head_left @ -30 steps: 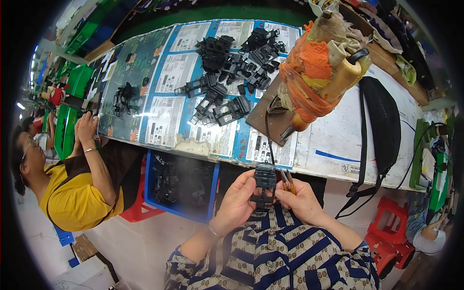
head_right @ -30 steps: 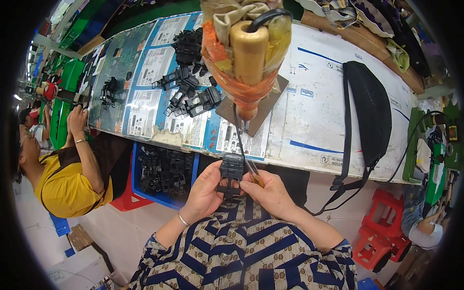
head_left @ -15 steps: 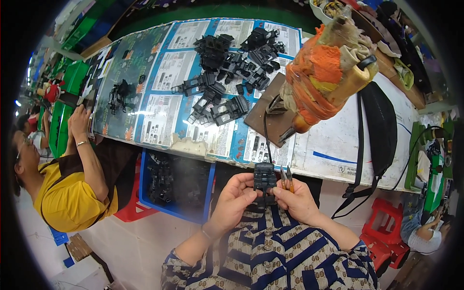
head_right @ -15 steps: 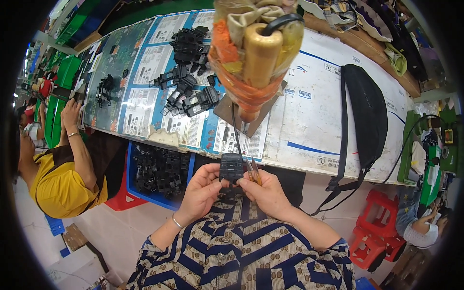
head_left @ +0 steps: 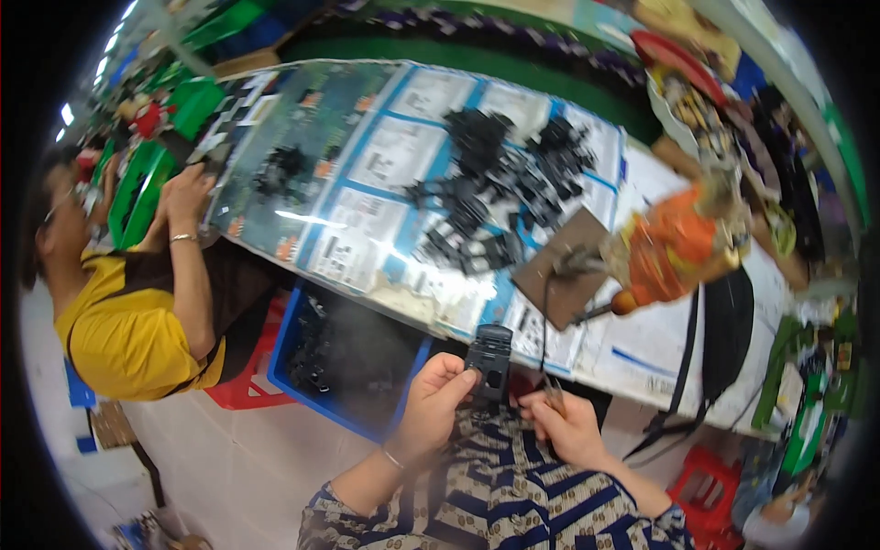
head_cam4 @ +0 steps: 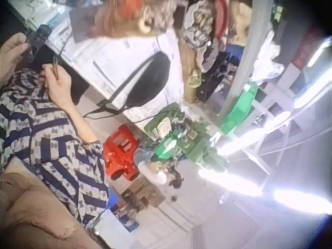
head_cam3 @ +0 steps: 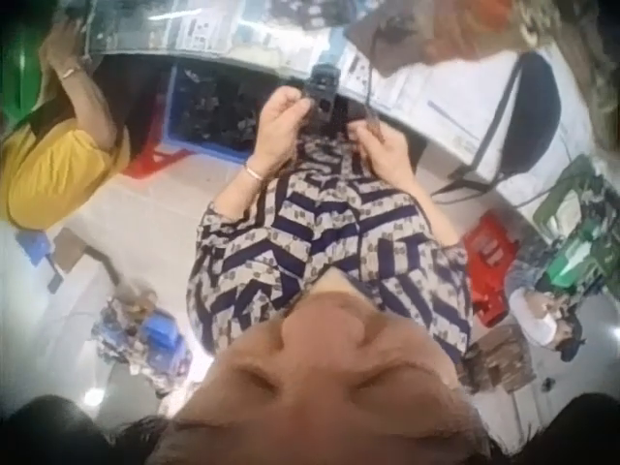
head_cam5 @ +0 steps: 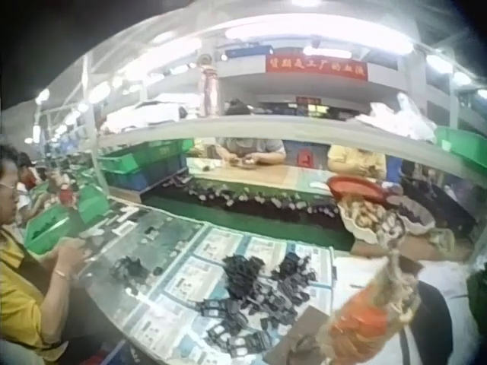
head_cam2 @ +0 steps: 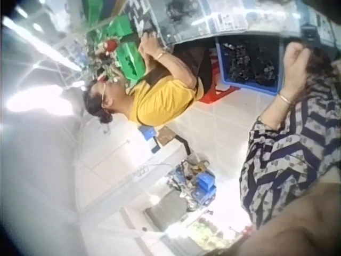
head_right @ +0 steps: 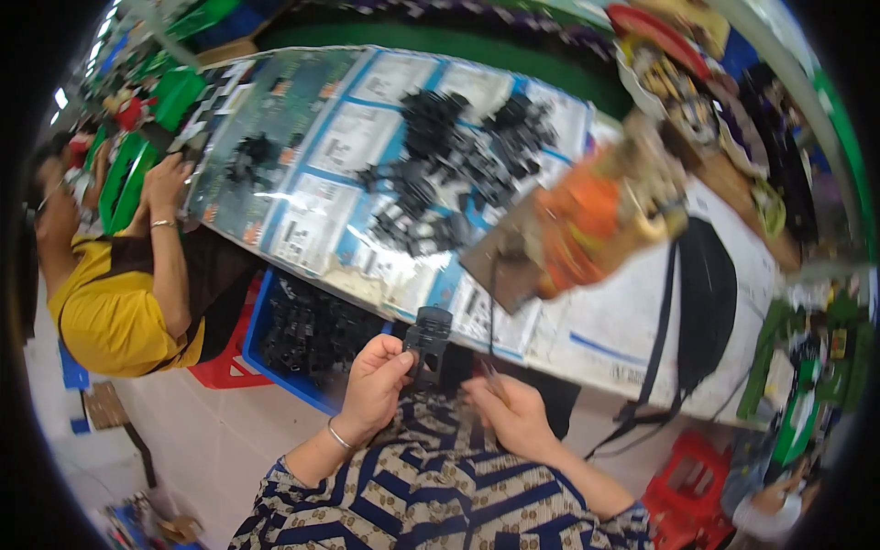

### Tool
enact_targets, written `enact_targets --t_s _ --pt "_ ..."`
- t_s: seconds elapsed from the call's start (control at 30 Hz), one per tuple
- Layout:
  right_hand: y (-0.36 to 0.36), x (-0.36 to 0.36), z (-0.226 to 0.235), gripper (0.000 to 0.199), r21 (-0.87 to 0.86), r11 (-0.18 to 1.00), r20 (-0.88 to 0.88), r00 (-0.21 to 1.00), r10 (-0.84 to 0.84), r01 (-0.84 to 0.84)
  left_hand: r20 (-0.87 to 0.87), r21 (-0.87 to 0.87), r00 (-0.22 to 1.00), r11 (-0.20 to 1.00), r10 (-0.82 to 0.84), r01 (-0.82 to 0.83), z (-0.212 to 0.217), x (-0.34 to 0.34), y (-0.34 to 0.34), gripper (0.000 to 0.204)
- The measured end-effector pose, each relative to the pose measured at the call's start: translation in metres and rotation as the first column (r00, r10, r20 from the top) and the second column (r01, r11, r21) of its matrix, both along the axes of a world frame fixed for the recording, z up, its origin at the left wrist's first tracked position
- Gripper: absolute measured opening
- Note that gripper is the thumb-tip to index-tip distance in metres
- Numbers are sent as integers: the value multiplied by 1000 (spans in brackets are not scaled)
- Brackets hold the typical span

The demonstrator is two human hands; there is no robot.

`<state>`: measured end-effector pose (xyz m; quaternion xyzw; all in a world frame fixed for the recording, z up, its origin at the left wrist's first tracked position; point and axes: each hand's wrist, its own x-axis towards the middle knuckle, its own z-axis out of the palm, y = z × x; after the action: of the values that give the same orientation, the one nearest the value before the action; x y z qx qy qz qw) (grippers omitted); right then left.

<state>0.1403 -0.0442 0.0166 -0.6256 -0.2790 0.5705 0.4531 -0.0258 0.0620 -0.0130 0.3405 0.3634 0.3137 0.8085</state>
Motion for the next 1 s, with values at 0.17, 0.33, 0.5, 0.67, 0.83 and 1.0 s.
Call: enact_targets --t_s 0.17,0.33,0.5,0.67,0.83,1.0 --pt "-14 41 -22 14 163 973 550 804 -228 164 134 -15 913 922 386 -387 26 -21 57 4" --pt "-6 78 -42 14 316 943 729 611 -310 101 187 83 776 778 602 -623 13 -59 110 7" --pt "-2 79 -43 13 296 935 675 649 -351 197 205 -14 626 642 752 -766 13 -71 160 5" --pt "1 75 -46 13 289 924 625 682 -380 250 241 -34 597 621 765 -783 4 -77 194 6" --pt "-1 76 -49 14 290 925 661 648 -379 245 232 -98 581 613 780 -784 -7 -78 214 8" --pt "-4 80 -58 14 310 918 671 626 -397 249 208 -159 572 605 793 -781 -3 -80 215 9"
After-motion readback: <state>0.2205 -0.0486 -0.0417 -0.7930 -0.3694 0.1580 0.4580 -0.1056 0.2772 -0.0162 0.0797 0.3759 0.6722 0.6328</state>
